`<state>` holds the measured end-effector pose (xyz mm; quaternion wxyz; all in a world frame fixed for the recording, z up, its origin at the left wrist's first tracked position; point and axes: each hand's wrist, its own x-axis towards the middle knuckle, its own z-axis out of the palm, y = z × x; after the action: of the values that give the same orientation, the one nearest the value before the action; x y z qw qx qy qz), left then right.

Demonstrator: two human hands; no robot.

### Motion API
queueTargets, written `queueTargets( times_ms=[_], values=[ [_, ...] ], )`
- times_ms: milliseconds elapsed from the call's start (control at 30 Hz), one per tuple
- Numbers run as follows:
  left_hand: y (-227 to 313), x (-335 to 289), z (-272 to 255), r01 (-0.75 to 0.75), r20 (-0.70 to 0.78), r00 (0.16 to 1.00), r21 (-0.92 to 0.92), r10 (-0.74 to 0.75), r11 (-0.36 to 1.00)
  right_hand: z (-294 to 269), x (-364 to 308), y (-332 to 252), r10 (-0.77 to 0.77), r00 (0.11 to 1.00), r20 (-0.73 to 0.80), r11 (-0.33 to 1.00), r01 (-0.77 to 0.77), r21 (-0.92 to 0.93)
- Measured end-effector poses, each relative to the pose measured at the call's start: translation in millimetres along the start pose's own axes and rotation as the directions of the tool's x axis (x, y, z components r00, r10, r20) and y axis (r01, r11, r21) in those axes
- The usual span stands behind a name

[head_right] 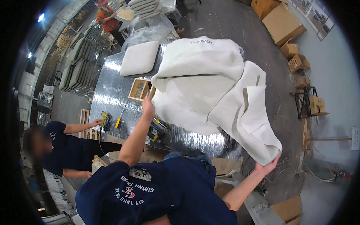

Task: The person uses a pneumatic staple gun to attach white fabric to a wooden cushion frame. They repeatedly staple the fabric edges, flip the frame, and cover it with a new fabric piece before continuing to staple.

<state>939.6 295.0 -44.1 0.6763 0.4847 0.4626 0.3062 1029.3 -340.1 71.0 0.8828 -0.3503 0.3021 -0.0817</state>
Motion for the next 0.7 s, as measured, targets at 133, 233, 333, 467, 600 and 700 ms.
queueTargets(
  times_ms=[133, 233, 333, 467, 600, 700],
  values=[
    [-66.5, -141.2, -57.7, 0.570, -0.111, 0.822, 0.121, -0.559, 0.813, 17.6, -15.1, 48.0, 0.289, 0.940, 0.179, 0.956, -0.275, -0.103],
    [-93.0, -218.3, -93.1, 0.668, -0.067, 0.731, 0.274, -0.679, 0.692, 25.4, -30.8, 94.1, 0.435, 0.825, 0.361, 0.884, -0.315, -0.345],
    [-87.3, -251.7, -93.4, 0.405, 0.295, 0.770, 0.458, -0.565, 0.791, 35.0, -78.9, 118.9, 0.666, 0.646, 0.374, 0.669, -0.296, -0.681],
    [5.3, -294.7, -39.8, -0.424, 0.732, 0.675, 0.281, 0.093, 0.861, 50.7, -152.9, 143.5, 0.927, 0.111, 0.359, 0.375, -0.228, -0.898],
    [60.7, -330.7, -62.6, -0.147, 0.864, 0.503, 0.081, 0.004, 0.986, 61.7, -225.0, 158.9, 0.969, -0.015, 0.248, 0.249, 0.070, -0.966],
    [48.4, -369.8, -115.7, -0.355, 0.730, 0.648, 0.037, 0.217, 0.934, 64.6, -254.3, 157.6, 0.934, -0.021, 0.357, 0.343, 0.335, -0.878]
  ],
)
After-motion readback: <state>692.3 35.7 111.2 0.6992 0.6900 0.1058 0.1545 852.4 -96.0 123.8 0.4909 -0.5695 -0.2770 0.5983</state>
